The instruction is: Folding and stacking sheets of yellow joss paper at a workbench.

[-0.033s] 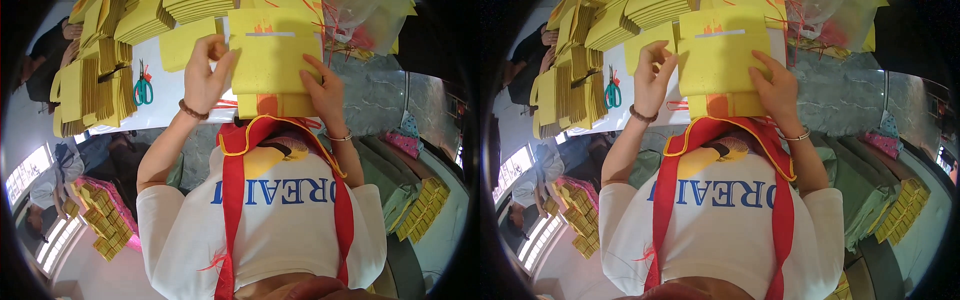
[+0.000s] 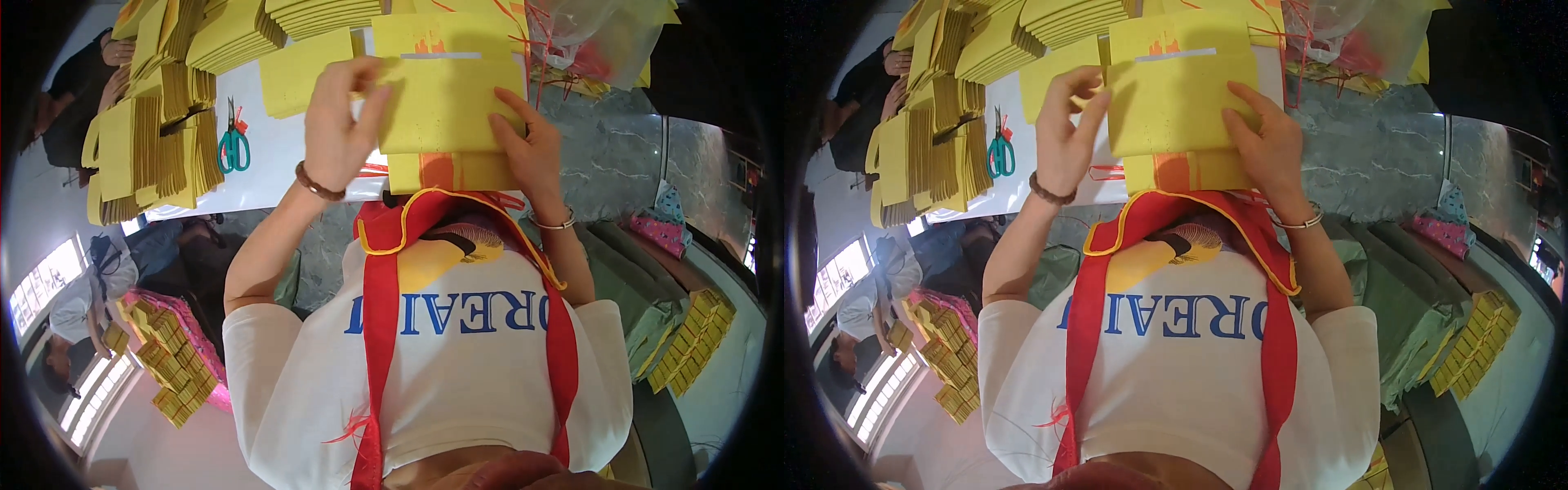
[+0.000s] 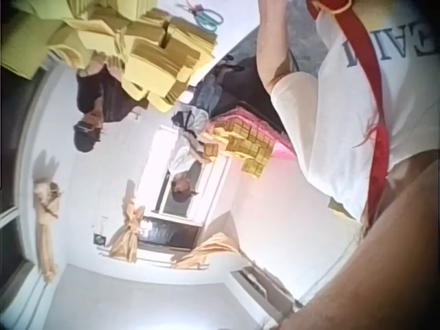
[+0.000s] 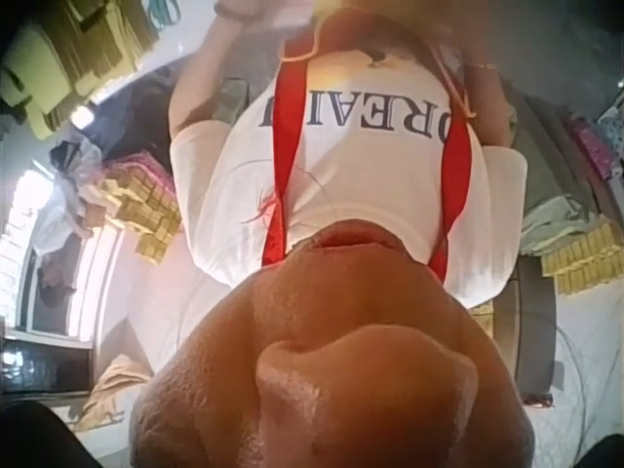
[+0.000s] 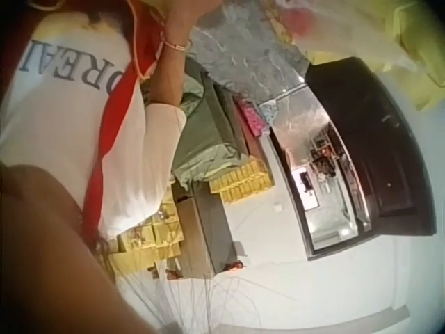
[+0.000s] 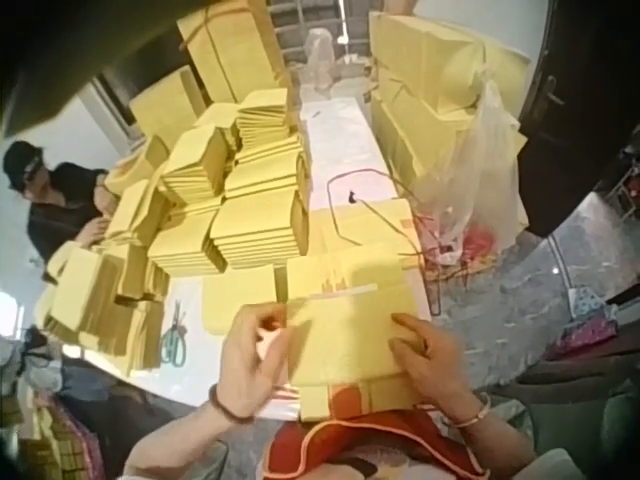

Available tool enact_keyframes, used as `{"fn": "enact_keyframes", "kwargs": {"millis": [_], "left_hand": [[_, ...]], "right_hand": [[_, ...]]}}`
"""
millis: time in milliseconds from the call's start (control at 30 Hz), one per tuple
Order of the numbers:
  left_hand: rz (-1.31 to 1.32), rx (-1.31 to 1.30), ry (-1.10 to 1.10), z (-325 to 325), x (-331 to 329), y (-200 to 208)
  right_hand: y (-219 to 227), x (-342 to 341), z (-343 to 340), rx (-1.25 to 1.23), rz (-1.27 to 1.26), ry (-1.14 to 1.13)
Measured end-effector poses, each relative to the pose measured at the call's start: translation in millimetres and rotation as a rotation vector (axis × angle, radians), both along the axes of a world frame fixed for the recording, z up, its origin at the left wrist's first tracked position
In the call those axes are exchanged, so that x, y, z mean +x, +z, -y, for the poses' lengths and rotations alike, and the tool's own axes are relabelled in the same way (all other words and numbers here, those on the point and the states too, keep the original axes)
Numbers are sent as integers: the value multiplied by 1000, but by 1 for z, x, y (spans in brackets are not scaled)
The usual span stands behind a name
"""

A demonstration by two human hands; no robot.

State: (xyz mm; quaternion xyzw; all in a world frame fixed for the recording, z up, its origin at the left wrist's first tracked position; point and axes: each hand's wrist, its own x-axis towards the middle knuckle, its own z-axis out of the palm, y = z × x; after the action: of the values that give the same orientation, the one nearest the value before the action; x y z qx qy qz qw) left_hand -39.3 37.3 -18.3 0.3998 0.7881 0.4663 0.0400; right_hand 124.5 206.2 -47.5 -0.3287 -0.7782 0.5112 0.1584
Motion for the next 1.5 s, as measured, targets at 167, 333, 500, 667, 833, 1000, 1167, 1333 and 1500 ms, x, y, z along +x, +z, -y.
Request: {"fn": "enact_keyframes", "kwargs": {"millis": [167, 333, 500, 667, 833, 1000, 1167, 1333, 1500], "left_hand": [[-416, -139, -337, -34, 34, -1], [-525, -285, -348, -39, 44, -30], [-585, -338, -309, -39, 47, -39], [-572, -372, -304, -39, 46, -43], [-556, -332, -320, -38, 46, -37], [-303, -96, -515, -26, 29, -34], [-426, -219, -507, -27, 36, -28], [-656, -280, -408, -29, 50, -34], [-772, -336, -307, -36, 52, -31]], "right_hand": [[-6, 0, 0, 66, -53, -5], [-6, -1, 1, 135, -91, 4], [1, 3, -2, -4, -58, 49], [2, 21, 16, 755, -18, 145], [-12, 35, 25, 861, 142, 453], [-12, 35, 27, 821, 170, 451], [-10, 35, 24, 810, 150, 449], [2, 37, 6, 207, -131, 431], [10, 32, 2, 181, -240, 306]]}}
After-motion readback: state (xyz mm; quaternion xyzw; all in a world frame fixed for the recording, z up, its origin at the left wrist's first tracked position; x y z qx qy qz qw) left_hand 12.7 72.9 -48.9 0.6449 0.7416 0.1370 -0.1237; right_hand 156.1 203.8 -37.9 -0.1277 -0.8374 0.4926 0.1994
